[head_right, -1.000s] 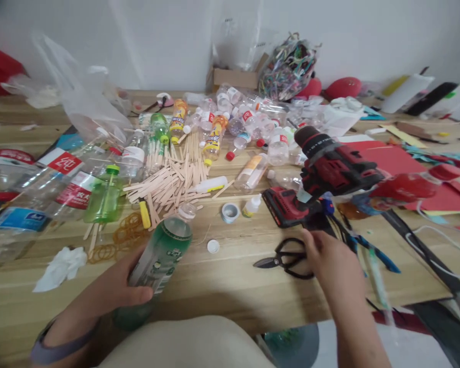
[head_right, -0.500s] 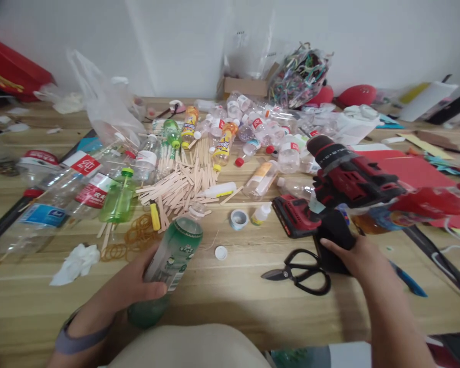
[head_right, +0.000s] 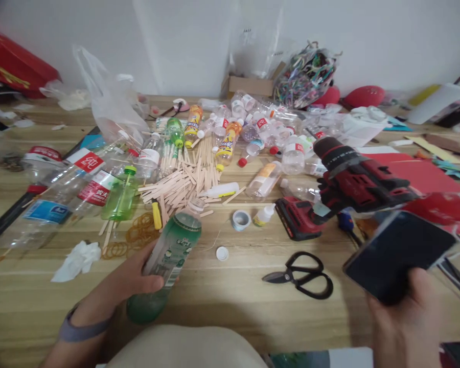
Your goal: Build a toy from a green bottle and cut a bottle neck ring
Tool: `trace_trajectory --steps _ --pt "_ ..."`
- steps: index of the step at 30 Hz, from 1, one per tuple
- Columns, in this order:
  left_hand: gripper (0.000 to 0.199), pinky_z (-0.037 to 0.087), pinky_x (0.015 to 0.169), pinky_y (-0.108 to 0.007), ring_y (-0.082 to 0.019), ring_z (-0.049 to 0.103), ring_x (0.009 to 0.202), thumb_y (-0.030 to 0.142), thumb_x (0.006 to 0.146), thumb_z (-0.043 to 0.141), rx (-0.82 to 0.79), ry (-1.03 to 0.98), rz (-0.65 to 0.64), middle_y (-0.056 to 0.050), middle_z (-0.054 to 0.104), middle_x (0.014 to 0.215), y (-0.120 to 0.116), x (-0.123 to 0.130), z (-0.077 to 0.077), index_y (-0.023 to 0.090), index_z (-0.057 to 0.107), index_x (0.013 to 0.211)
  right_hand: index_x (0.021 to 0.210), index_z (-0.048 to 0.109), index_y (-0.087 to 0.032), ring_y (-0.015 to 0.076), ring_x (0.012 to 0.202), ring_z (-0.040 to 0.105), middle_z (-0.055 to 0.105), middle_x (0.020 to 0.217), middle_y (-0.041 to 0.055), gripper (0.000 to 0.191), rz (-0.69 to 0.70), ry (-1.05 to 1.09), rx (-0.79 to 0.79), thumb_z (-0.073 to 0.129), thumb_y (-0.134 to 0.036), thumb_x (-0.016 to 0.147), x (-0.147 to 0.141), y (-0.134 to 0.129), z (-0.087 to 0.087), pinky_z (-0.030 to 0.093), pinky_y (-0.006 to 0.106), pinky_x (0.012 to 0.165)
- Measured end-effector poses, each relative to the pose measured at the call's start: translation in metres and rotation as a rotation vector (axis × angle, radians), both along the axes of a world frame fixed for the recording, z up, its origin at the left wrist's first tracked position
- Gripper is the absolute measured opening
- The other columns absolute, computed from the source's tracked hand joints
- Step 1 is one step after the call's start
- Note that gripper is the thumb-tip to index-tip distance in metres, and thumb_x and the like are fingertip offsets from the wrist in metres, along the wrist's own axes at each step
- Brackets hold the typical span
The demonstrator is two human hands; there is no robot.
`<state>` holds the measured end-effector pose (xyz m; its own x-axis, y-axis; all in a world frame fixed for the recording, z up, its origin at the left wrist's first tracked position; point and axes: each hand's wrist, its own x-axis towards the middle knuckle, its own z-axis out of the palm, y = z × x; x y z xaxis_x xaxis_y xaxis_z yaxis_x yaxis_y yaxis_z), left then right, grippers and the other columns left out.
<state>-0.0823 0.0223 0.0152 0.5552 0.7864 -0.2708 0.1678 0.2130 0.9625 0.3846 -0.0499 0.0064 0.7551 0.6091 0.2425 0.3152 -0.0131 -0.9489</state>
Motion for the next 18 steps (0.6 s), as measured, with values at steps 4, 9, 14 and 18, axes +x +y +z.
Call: trace_trajectory --steps 4,9,14,18 --pt "0.093 0.046 0.105 -0.048 -0.037 0.058 0.121 0.068 0.065 0.081 0.000 -0.034 0.018 -0.004 0.073 0.088 -0.002 0.000 0.000 0.018 0.054 0.139 0.107 0.074 -0.036 0.0362 0.130 0.057 0.065 0.140 0.0017 0.032 -0.125 0.416 0.231 0.056 -0.048 0.084 -0.024 0.010 0.011 0.038 0.071 0.107" --pt "0.088 0.047 0.103 -0.049 -0.038 0.059 0.121 0.064 0.065 0.083 0.014 -0.036 0.047 -0.005 0.074 0.086 -0.003 0.000 -0.001 0.019 0.058 0.136 0.125 0.070 -0.031 0.0418 0.134 0.053 0.057 0.149 0.0125 0.054 -0.071 0.431 0.167 0.037 -0.058 0.093 -0.026 0.008 0.016 0.035 0.075 0.107" --pt "0.086 0.053 0.094 -0.044 -0.037 0.062 0.115 0.065 0.064 0.082 -0.025 0.011 0.060 -0.005 0.074 0.086 -0.005 0.000 0.003 0.021 0.059 0.135 0.151 0.049 -0.028 0.0391 0.139 0.050 0.051 0.154 0.0178 0.065 -0.028 0.459 0.016 0.037 -0.055 0.093 -0.023 0.003 0.019 0.037 0.066 0.111" --pt "0.087 0.052 0.095 -0.045 -0.037 0.062 0.114 0.063 0.064 0.083 -0.010 0.030 0.076 -0.009 0.074 0.097 -0.004 -0.001 0.002 0.019 0.060 0.135 0.161 0.028 -0.021 0.0385 0.144 0.042 0.042 0.159 0.0201 0.080 0.039 0.450 -0.116 0.029 -0.063 0.093 -0.021 0.003 0.022 0.041 0.063 0.110"
